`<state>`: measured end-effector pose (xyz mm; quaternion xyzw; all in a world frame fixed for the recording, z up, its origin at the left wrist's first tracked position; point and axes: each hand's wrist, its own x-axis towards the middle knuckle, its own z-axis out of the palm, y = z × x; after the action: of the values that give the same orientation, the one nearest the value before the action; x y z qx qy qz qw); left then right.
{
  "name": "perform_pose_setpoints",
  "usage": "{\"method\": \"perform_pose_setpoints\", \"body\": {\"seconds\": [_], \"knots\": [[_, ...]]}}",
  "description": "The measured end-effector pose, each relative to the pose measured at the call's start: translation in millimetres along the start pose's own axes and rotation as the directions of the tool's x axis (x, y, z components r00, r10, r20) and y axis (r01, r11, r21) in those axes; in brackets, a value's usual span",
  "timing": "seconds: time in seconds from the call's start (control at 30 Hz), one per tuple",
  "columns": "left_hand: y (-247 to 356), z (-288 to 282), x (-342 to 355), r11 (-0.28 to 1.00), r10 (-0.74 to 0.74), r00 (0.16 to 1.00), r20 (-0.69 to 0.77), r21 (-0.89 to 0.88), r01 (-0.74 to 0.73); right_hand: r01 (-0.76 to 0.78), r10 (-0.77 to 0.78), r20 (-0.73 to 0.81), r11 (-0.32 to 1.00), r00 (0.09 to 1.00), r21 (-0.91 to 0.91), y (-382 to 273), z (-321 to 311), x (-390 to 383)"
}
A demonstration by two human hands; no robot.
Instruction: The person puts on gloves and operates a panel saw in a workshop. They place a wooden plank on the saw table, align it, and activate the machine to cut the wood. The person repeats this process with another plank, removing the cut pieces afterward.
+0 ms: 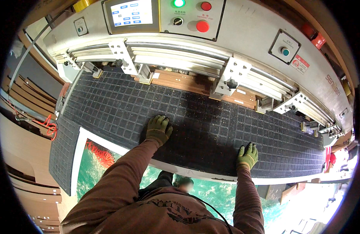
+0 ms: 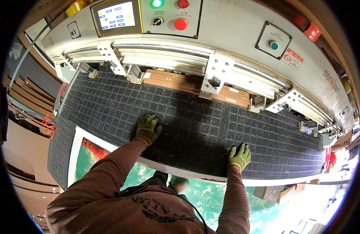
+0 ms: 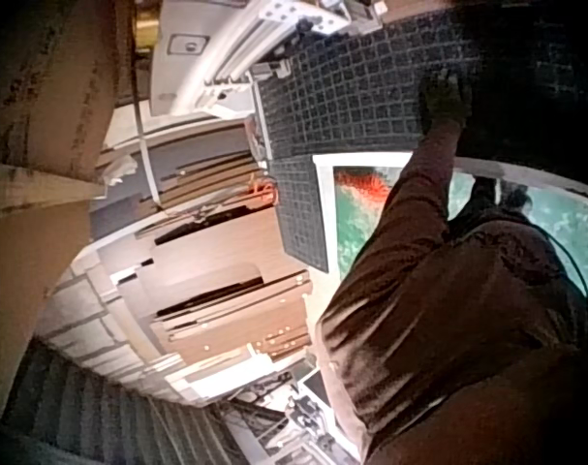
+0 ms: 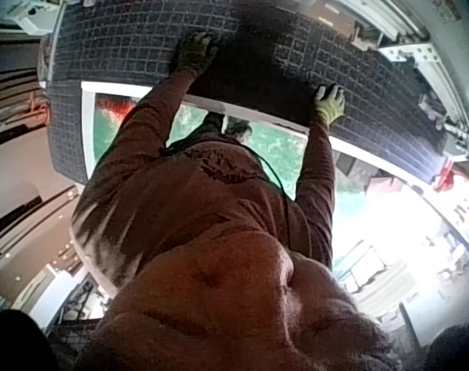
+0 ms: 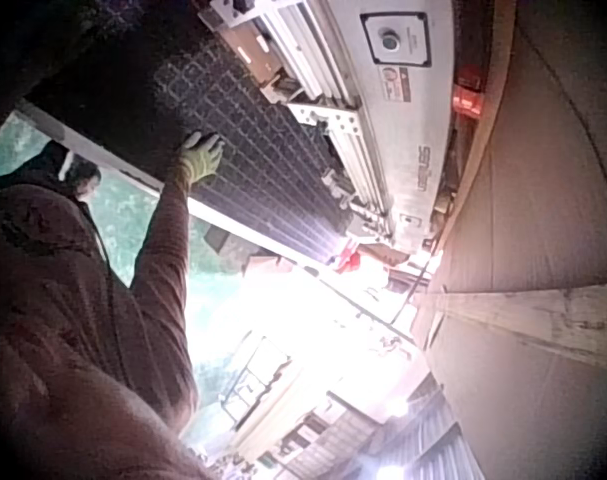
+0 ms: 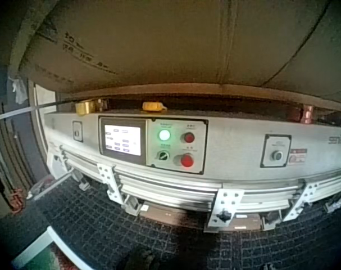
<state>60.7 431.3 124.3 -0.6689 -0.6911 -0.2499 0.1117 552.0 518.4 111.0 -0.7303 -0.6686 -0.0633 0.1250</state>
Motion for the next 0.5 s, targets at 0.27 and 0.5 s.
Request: {"method": "perform_pose_setpoints", "body": {"seconds": [0.27, 0.5], "knots": [[4, -4, 3, 0.996, -0.067, 0.991, 0.114, -0.053, 0.074, 0.000, 0.000, 0.004, 1.000, 1.000, 0.015, 5, 5, -1], [-2, 8, -5, 0.997, -0.067, 0.993, 0.099, 0.032, 0.064, -0.041, 0.041, 0.006, 0.999, 0.999, 0.016, -4, -3, 2]]}}
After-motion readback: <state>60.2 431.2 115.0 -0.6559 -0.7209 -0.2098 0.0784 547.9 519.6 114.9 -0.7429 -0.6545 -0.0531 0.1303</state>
